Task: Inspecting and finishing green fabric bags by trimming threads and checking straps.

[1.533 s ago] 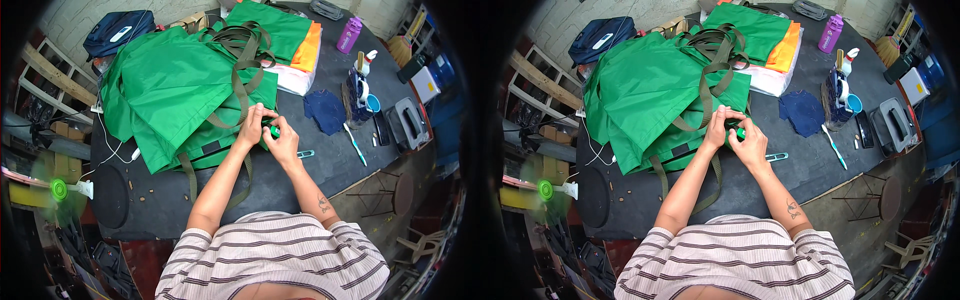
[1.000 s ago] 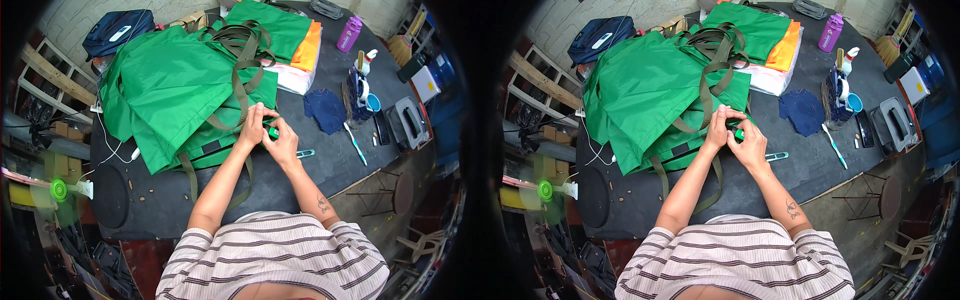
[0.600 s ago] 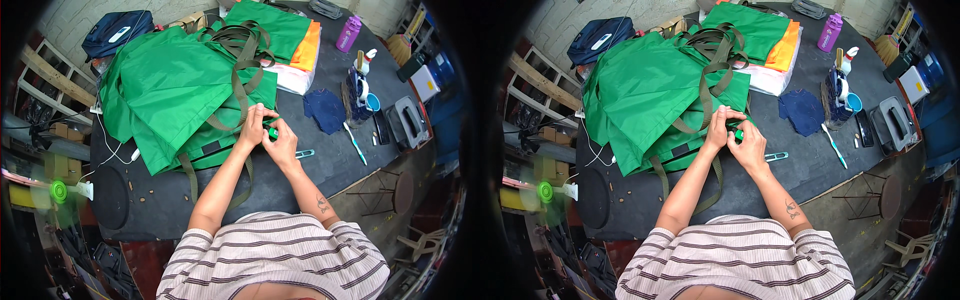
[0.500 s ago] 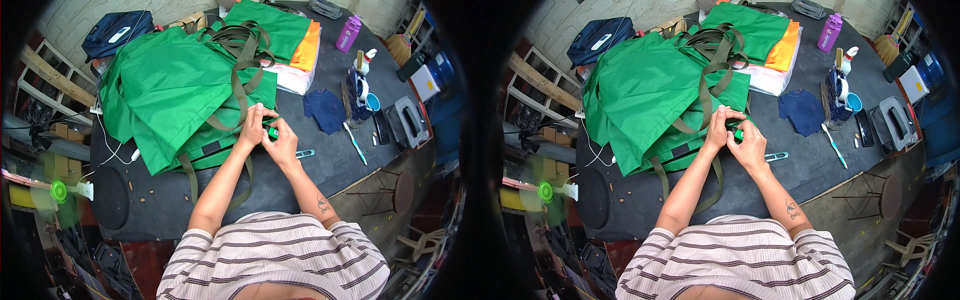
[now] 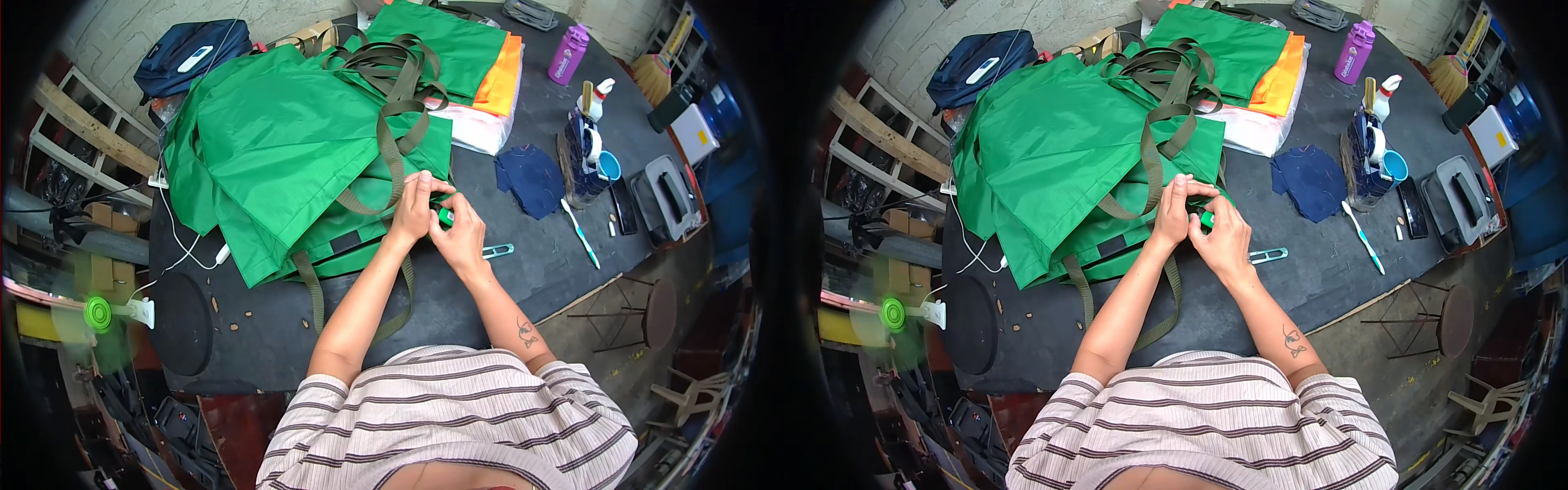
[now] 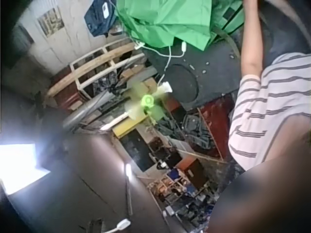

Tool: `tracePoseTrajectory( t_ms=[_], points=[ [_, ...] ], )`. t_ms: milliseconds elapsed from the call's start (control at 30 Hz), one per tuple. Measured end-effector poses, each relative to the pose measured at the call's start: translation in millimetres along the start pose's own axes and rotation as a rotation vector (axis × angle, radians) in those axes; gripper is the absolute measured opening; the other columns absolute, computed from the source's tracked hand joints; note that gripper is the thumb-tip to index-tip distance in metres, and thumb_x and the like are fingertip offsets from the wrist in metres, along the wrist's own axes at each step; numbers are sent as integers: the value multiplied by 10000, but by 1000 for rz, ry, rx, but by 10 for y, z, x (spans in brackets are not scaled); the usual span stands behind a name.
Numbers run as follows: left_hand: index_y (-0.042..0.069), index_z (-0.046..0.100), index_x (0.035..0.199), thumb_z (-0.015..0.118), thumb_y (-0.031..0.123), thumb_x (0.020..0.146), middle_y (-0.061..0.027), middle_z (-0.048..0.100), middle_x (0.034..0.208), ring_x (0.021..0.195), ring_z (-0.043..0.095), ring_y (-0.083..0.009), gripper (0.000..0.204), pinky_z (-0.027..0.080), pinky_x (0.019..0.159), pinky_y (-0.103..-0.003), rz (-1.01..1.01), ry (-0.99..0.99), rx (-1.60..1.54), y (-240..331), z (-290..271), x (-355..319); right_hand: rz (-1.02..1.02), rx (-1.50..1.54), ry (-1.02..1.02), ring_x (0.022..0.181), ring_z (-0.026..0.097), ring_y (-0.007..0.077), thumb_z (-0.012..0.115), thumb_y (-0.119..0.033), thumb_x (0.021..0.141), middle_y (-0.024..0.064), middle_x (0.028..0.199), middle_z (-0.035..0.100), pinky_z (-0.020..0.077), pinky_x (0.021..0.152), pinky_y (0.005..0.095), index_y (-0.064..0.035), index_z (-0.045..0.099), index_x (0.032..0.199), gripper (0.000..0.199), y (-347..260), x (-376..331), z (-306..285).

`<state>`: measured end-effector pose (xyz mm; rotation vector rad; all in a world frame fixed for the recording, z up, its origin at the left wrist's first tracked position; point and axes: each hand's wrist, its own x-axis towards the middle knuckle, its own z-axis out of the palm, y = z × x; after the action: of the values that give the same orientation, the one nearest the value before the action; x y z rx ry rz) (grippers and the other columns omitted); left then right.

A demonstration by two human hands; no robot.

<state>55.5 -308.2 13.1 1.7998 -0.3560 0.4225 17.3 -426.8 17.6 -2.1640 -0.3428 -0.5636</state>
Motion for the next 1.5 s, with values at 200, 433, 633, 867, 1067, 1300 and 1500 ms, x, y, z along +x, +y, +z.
tracePoseTrajectory(
  t_ms=[200, 433, 633, 867, 1067, 1300, 1500],
  points=[
    [1, 712, 808, 195, 345, 1022, -144, 698, 838, 905, 586, -304, 656, 373, 958, -414, 6, 11, -68, 32, -3, -19, -40, 13, 8, 744, 621, 343, 708, -114, 723, 132, 808, 620, 491, 650, 423, -32, 519, 875, 256, -8, -4, -13],
    [-12, 707, 811, 196, 361, 1018, -146, 698, 840, 854, 617, -305, 666, 404, 924, -404, 3, -3, -58, 49, -17, -18, -17, 5, 13, 759, 626, 336, 708, -113, 725, 132, 816, 625, 492, 657, 423, -29, 521, 882, 258, -16, -10, 2],
    [-25, 703, 867, 199, 378, 1018, -163, 693, 864, 904, 624, -310, 663, 429, 909, -393, -15, 24, -81, 122, 3, -39, 72, 71, 3, 744, 626, 325, 727, -155, 748, 127, 828, 635, 492, 653, 400, -29, 522, 896, 283, 5, -30, -36],
    [-52, 696, 944, 153, 466, 1016, -163, 704, 894, 872, 669, -266, 754, 487, 869, -351, -153, 27, -291, 179, -27, -97, 9, 81, 27, 749, 632, 317, 730, -160, 742, 120, 837, 638, 491, 651, 396, -40, 529, 909, 288, 14, -142, 1],
    [-63, 699, 930, 94, 490, 1011, -163, 706, 888, 873, 667, -251, 823, 485, 889, -346, -197, 14, -252, 155, -18, -113, -3, 27, 68, 701, 614, 321, 722, -153, 698, 113, 803, 605, 488, 619, 419, -39, 536, 869, 277, 34, -131, 73],
    [-54, 702, 931, 89, 489, 1013, -151, 707, 882, 869, 669, -248, 823, 491, 879, -347, -195, 3, -205, 135, -4, -118, 1, -29, 63, 706, 613, 330, 699, -125, 691, 110, 810, 592, 488, 611, 433, -42, 531, 869, 259, 29, -108, 102],
    [-46, 701, 943, 83, 495, 1011, -146, 705, 889, 879, 666, -251, 824, 489, 884, -351, -239, 7, -206, 145, 4, -112, -14, -5, 87, 706, 608, 327, 712, -130, 697, 107, 825, 585, 487, 609, 434, -48, 529, 867, 263, 20, -109, 123]
  ],
)
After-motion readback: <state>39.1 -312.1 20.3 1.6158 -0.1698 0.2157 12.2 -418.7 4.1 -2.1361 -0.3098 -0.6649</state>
